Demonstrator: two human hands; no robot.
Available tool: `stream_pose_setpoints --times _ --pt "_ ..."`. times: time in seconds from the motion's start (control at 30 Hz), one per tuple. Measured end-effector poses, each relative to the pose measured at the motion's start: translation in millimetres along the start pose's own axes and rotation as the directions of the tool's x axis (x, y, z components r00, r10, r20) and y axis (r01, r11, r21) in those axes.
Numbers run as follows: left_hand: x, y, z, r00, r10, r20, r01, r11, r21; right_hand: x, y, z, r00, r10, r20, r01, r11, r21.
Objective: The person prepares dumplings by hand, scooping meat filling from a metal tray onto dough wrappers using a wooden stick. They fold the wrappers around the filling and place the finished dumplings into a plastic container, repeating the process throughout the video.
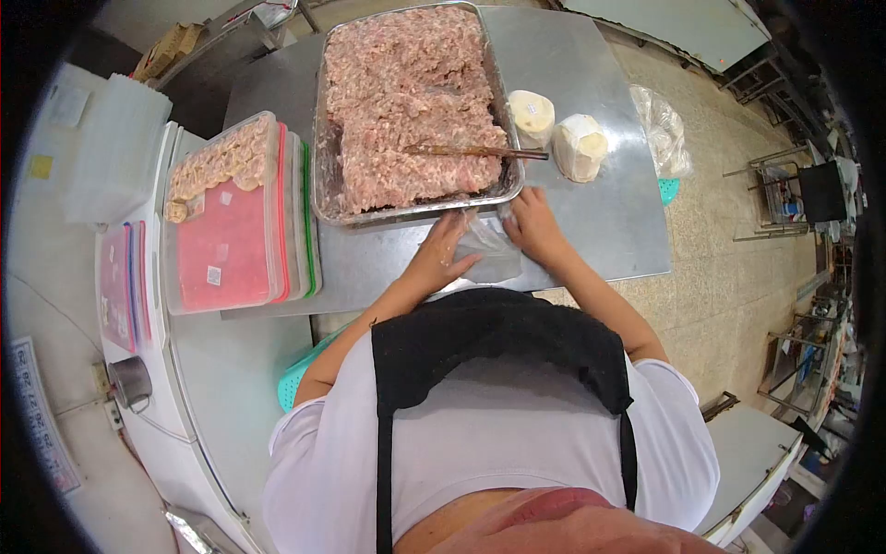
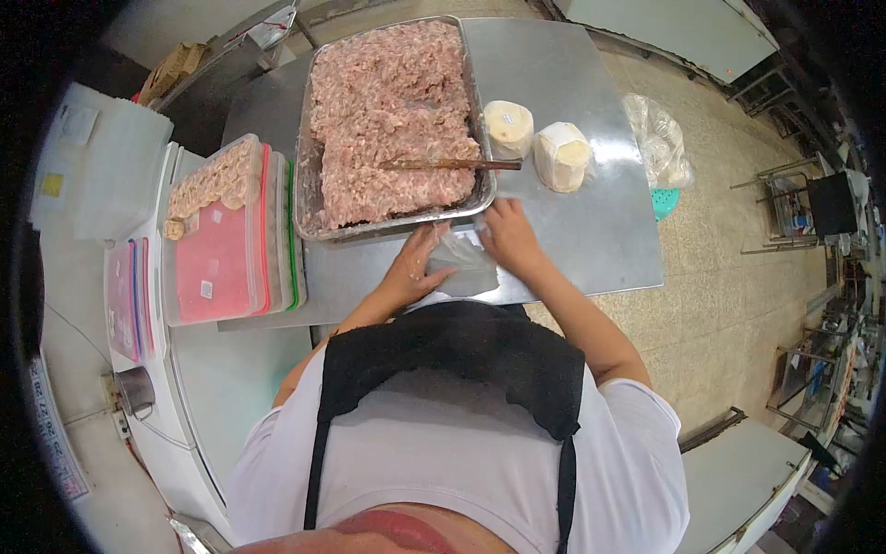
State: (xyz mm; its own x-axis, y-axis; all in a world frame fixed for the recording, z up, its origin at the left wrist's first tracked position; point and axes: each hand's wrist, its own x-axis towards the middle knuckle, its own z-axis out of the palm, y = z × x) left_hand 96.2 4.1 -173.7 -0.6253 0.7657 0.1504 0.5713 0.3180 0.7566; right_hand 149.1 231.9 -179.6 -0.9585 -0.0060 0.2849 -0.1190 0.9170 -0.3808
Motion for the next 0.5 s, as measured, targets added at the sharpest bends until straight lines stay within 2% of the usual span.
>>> stream_pose_setpoints --times 0.07,0.1,0.13,0.17,0.2,0.23,0.27,0.3,0.33,0.37,0.4,0.43,0.5 --pt "7.6 -9.3 22.1 0.999 -0.022 -0.046 0.019 0.998 -0.066 -14.4 -11.2 4.9 0.991 0.014 0.133 -0.046 0.97 0.238" --pt "10.4 -11.1 31.9 0.994 -0.051 -0.096 0.039 0.991 -0.131 -19.7 -21.9 6.3 0.991 0.019 0.133 -0.051 0.969 0.241" --pt "17.1 6.7 29.2 0.984 -0.082 -0.159 0.056 0.985 -0.162 -22.2 -34.2 6.8 0.998 0.001 0.067 -0.025 0.933 0.36" --pt "21.0 12.9 30.8 0.984 -0.08 -0.159 0.054 0.986 -0.159 -24.3 -42.6 6.5 1.0 -0.013 -0.002 0.012 0.882 0.471" --pt "24.8 17.7 32.4 0.929 -0.371 -0.016 0.274 0.714 -0.644 -27.9 -45.9 6.6 0.996 -0.074 -0.044 0.085 0.904 0.419" --pt "29.1 21.4 35.7 0.815 -0.522 0.252 0.398 0.187 -0.898 -26.0 -51.8 -5.9 0.996 -0.075 -0.047 0.088 0.904 0.417" --pt "34.5 15.4 45.6 0.78 -0.547 0.304 0.339 -0.04 -0.94 -24.6 -55.7 -21.2 0.985 -0.162 -0.05 0.17 0.925 0.341" --pt "36.9 18.8 42.3 0.782 -0.545 0.303 0.338 -0.038 -0.941 -23.9 -57.1 -32.1 0.968 -0.248 -0.045 0.251 0.932 0.262" --pt "37.7 21.2 36.9 0.808 -0.415 0.418 0.345 -0.242 -0.907 -23.4 -49.3 -34.4 0.943 -0.299 -0.147 0.327 0.917 0.23" --pt "38.1 25.4 34.5 0.825 -0.262 0.501 0.364 -0.432 -0.825 -22.7 -37.8 -36.6 0.942 -0.299 -0.149 0.328 0.917 0.229" --pt "44.3 58.8 16.4 0.833 -0.256 0.49 0.395 -0.345 -0.851 -21.9 -24.6 -38.9 0.933 -0.329 -0.147 0.353 0.914 0.199" --pt "45.9 45.6 22.3 0.91 -0.03 0.413 0.371 -0.385 -0.845 -17.6 -17.8 -45.4 0.922 -0.36 -0.144 0.381 0.909 0.166" --pt "47.4 34.6 53.1 0.906 -0.031 0.422 0.364 -0.452 -0.815 -9.8 -1.2 -60.4 0.937 -0.32 -0.143 0.341 0.926 0.162"
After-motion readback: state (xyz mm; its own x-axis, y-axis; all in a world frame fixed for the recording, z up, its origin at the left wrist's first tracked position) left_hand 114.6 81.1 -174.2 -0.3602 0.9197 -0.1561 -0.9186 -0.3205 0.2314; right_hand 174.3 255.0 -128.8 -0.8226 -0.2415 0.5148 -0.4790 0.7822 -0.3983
